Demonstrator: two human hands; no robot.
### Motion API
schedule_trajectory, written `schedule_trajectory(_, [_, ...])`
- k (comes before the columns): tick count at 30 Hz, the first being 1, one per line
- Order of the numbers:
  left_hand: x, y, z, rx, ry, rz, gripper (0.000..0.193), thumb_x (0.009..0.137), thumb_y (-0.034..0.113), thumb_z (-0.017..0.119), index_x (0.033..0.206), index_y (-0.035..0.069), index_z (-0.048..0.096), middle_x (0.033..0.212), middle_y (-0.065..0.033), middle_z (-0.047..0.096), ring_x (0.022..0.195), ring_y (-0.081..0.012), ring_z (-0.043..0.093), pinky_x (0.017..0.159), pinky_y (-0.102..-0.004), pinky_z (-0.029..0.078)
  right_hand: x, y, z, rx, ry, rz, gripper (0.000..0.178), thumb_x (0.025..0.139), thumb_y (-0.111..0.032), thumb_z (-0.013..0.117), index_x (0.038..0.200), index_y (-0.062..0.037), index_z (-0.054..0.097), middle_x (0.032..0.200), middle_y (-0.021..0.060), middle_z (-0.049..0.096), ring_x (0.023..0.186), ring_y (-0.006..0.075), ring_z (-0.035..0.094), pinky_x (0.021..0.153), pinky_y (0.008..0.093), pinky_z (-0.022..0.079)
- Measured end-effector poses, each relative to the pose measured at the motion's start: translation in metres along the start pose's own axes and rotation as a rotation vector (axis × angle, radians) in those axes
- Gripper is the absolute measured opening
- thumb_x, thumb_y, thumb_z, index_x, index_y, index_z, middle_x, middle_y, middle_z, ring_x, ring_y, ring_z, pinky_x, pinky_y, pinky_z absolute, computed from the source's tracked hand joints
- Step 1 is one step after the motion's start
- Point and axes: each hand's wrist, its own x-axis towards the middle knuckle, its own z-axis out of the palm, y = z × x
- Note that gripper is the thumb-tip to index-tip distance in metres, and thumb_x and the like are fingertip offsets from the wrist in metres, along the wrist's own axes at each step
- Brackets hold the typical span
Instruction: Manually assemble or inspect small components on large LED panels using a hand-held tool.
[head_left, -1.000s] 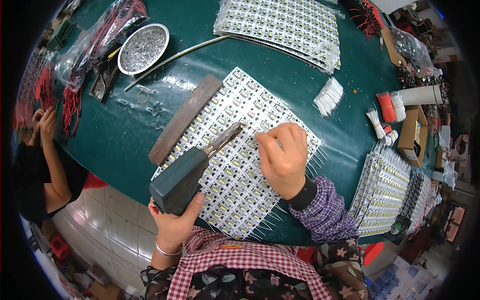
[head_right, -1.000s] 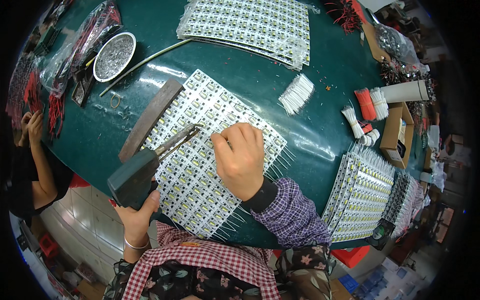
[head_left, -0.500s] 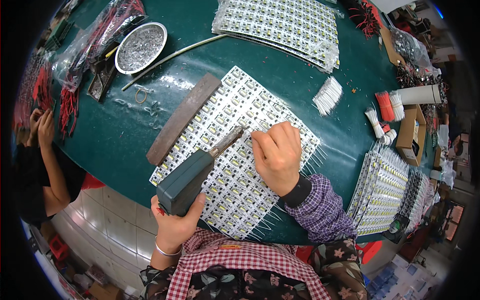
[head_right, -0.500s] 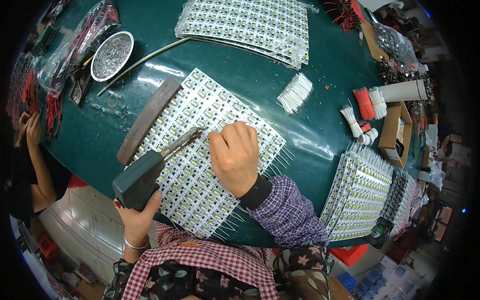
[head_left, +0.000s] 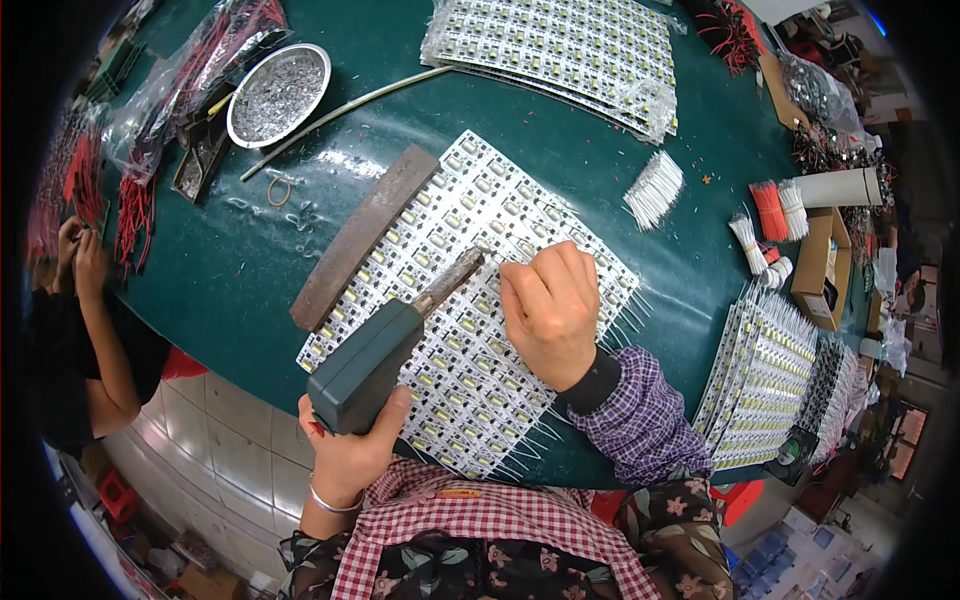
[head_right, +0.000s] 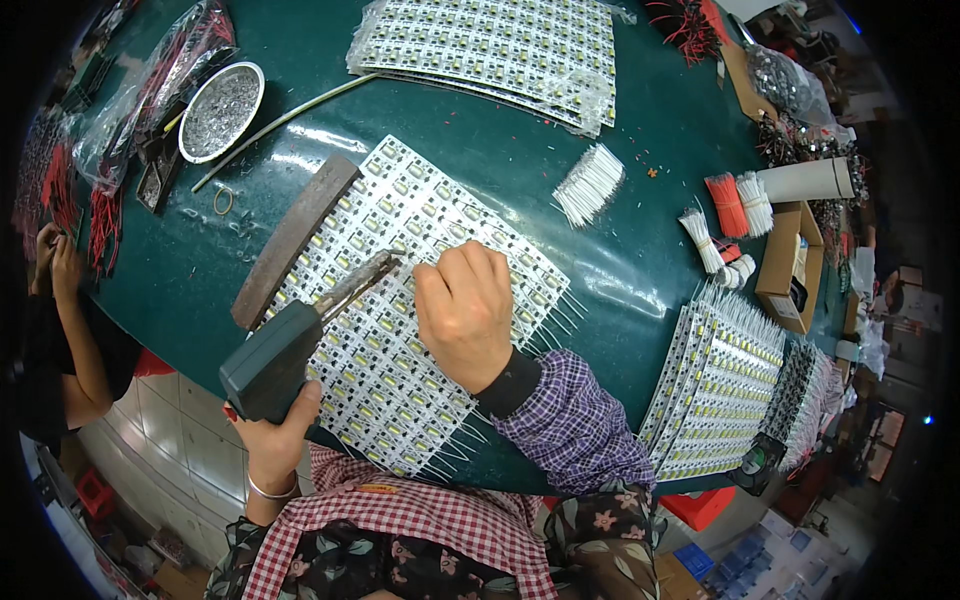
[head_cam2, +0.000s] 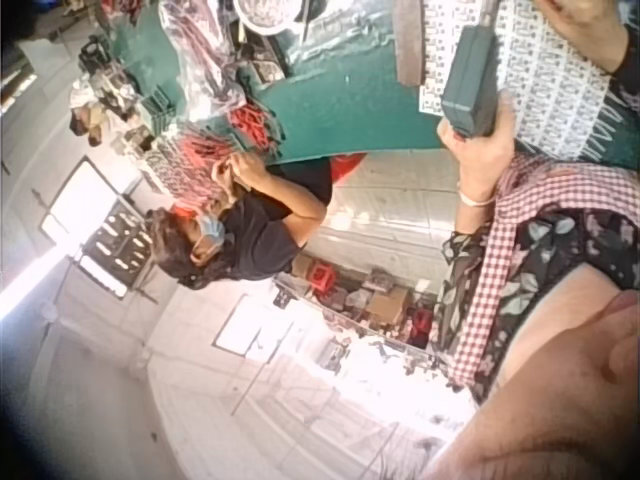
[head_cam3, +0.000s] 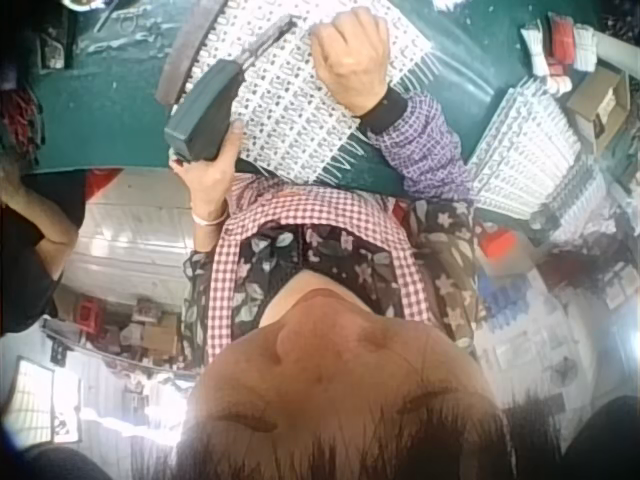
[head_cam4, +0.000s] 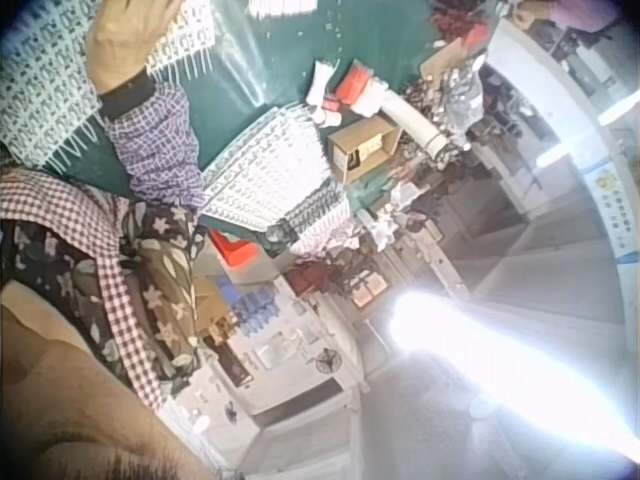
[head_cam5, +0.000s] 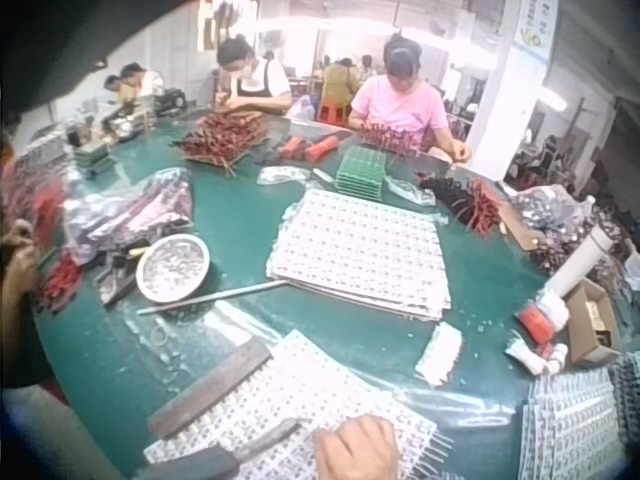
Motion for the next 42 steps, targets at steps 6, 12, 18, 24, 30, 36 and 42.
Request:
schedule_trajectory(6, [-0.002, -0.014, -0.003, -0.016, 0.036, 0.050, 0.029, 0.078, 0.007, 0.081, 0.103, -0.004, 0.071, 0.088, -0.0085, 0.073, 0.072, -0.0137, 0.067, 0.067, -0.0273, 0.053, 0.000, 0.001, -0.001, -0.005, 0.002, 0.002, 0.013, 0.074, 0.004, 0.068, 0.083, -0.0023, 0.062, 0.078, 0.0078, 0.047, 0.078, 0.0261, 0.051, 0.072, 0.0394, 0.039])
schedule_trajectory(12, [-0.001, -0.007, 0.000, -0.002, 0.045, 0.069, 0.027, 0.078, 0.006, 0.081, 0.102, -0.004, 0.073, 0.086, -0.0086, 0.074, 0.071, -0.0135, 0.068, 0.066, -0.0269, 0.054, -0.002, 0.000, -0.004, -0.007, -0.030, 0.026, 0.017, 0.072, 0.004, 0.068, 0.087, -0.0021, 0.064, 0.081, 0.0077, 0.049, 0.080, 0.0260, 0.052, 0.072, 0.0392, 0.040])
schedule_trajectory(18, [0.002, 0.000, 0.002, -0.015, 0.031, 0.083, 0.027, 0.079, 0.006, 0.081, 0.102, -0.004, 0.073, 0.088, -0.0084, 0.075, 0.072, -0.0118, 0.068, 0.067, -0.0259, 0.054, -0.010, 0.006, -0.015, 0.033, -0.040, 0.057, 0.032, 0.071, 0.007, 0.065, 0.102, -0.0026, 0.070, 0.093, 0.0080, 0.060, 0.089, 0.0271, 0.056, 0.075, 0.0378, 0.044])
schedule_trajectory(24, [0.003, 0.007, 0.009, -0.044, 0.035, 0.089, 0.024, 0.079, 0.004, 0.079, 0.101, -0.004, 0.073, 0.086, -0.0075, 0.075, 0.071, -0.0112, 0.067, 0.066, -0.0254, 0.053, -0.008, 0.008, -0.015, 0.012, -0.065, 0.032, 0.033, 0.071, 0.009, 0.068, 0.101, -0.0019, 0.071, 0.091, 0.0090, 0.061, 0.086, 0.0271, 0.058, 0.071, 0.0377, 0.047])
schedule_trajectory(30, [0.008, 0.007, 0.010, 0.001, -0.030, 0.115, 0.020, 0.080, 0.004, 0.079, 0.097, -0.003, 0.073, 0.087, -0.0061, 0.074, 0.071, -0.0101, 0.067, 0.067, -0.0255, 0.053, -0.007, 0.012, -0.015, 0.004, -0.070, 0.021, 0.030, 0.073, 0.006, 0.068, 0.102, -0.0005, 0.070, 0.085, 0.0076, 0.057, 0.083, 0.0256, 0.056, 0.070, 0.0372, 0.045])
schedule_trajectory(36, [0.006, -0.001, 0.014, 0.178, 0.038, 0.324, 0.019, 0.080, 0.006, 0.080, 0.096, -0.001, 0.073, 0.084, -0.0063, 0.073, 0.066, -0.0137, 0.067, 0.063, -0.0271, 0.052, -0.007, 0.011, -0.012, -0.015, -0.075, 0.006, 0.027, 0.074, 0.003, 0.067, 0.101, 0.0008, 0.068, 0.084, 0.0076, 0.053, 0.083, 0.0255, 0.054, 0.071, 0.0377, 0.045])
schedule_trajectory(42, [0.009, 0.006, 0.009, 0.120, -0.029, 0.244, 0.016, 0.081, 0.006, 0.079, 0.094, 0.000, 0.073, 0.085, -0.0075, 0.073, 0.064, -0.0179, 0.067, 0.064, -0.0289, 0.052, -0.007, 0.011, -0.012, -0.022, -0.075, -0.002, 0.027, 0.074, 0.003, 0.066, 0.100, 0.0011, 0.068, 0.083, 0.0080, 0.051, 0.081, 0.0256, 0.053, 0.070, 0.0377, 0.044])
